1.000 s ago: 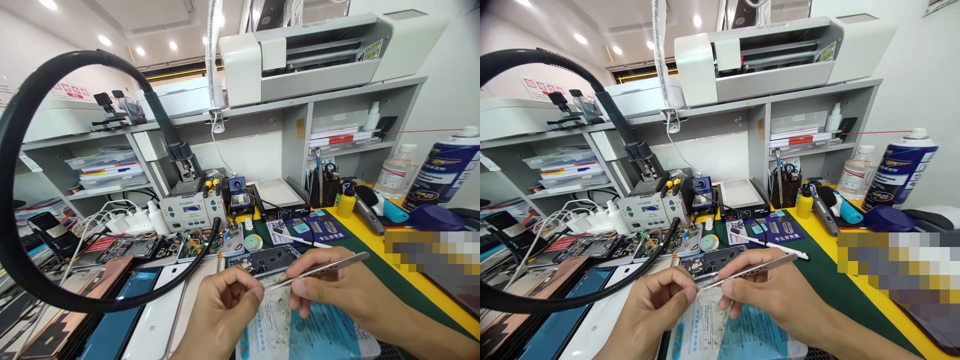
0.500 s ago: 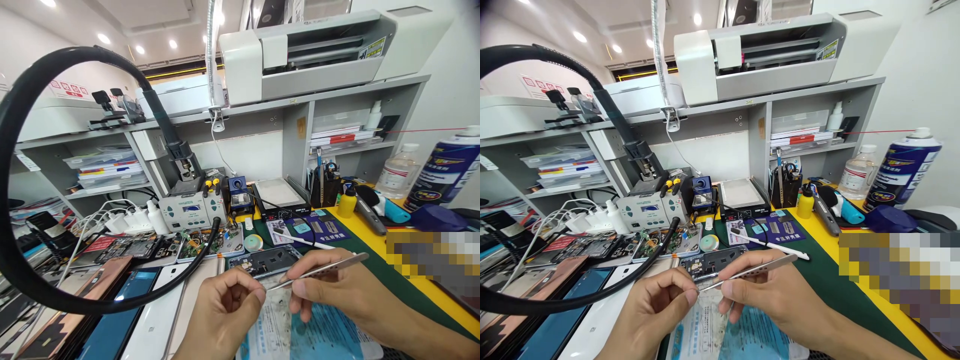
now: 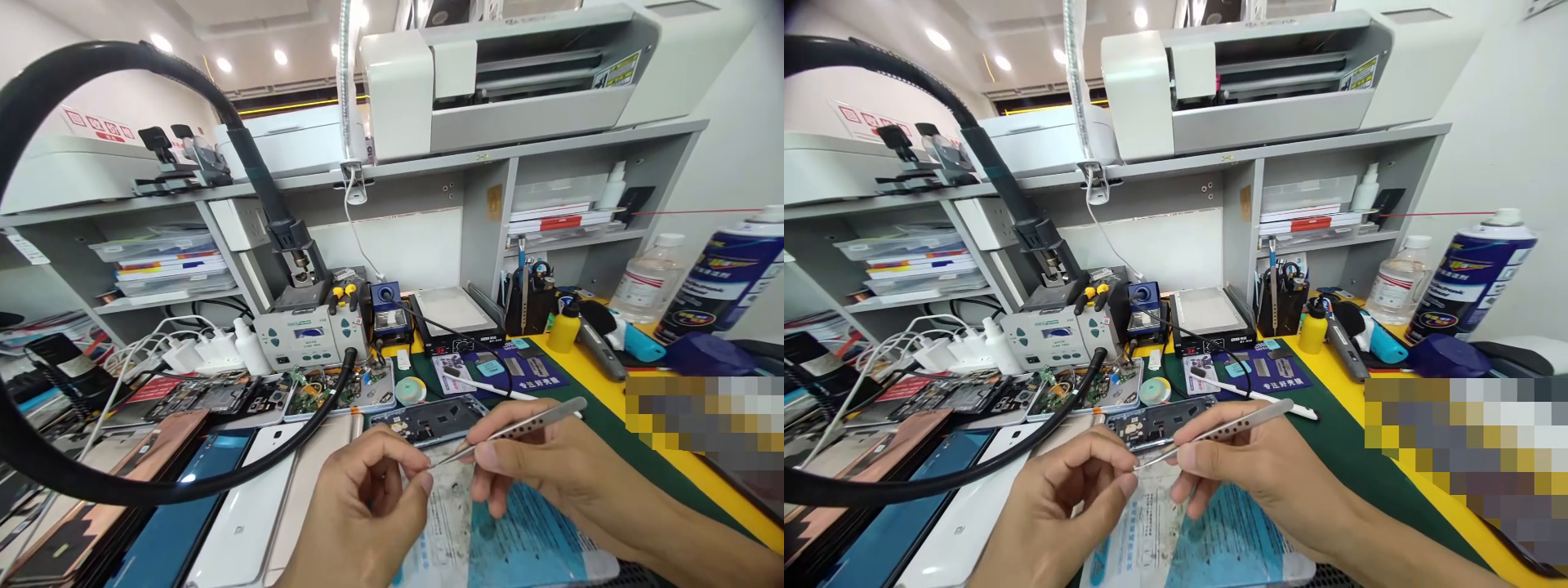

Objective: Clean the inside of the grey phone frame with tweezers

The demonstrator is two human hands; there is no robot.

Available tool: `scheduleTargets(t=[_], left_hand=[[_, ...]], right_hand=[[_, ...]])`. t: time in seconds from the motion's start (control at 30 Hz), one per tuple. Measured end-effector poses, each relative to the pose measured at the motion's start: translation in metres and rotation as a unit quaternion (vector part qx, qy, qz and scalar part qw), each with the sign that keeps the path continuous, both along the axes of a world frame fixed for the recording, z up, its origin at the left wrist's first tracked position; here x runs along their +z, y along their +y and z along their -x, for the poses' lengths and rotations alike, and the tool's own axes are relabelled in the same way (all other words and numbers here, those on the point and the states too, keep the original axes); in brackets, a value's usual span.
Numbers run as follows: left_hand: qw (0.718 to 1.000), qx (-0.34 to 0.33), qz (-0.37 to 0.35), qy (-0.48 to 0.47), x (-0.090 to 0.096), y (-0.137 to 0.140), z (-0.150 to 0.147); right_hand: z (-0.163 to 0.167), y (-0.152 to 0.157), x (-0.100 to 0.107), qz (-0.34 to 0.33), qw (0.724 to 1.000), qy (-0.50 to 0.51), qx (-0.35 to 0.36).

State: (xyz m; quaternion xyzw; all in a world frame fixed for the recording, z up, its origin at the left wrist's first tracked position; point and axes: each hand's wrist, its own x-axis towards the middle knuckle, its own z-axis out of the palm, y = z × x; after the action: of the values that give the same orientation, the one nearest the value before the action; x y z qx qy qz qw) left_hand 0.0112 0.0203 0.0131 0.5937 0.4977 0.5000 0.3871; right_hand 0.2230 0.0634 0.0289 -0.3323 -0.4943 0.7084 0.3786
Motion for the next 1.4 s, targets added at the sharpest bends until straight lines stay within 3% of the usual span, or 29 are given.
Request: scheduleTargets(t=[0.2,0.43,1.17,1.4], left_hand=[[0.983,0.017,-0.147,0.108,-0.008,-0.004,0.002],[0.960,0.003,-0.221,0.172,-0.014,-0.006,0.005],[0.941,0.006,-0.256,0.224,-0.014,-0.005,0.008],[0.945,0.050,-0.199,0.255,-0.005,0.008,0.026]], right_hand=[[0.000,0.000,0.001,0.021,1.000,-0.001,0.000],[0.001,0.002,0.003,0.035,0.999,-0.005,0.001],[-0.001,0.001,0.006,0.041,0.999,-0.017,0.001],[-0.015,0.014,0.009,-0.044,0.995,-0.040,-0.085]])
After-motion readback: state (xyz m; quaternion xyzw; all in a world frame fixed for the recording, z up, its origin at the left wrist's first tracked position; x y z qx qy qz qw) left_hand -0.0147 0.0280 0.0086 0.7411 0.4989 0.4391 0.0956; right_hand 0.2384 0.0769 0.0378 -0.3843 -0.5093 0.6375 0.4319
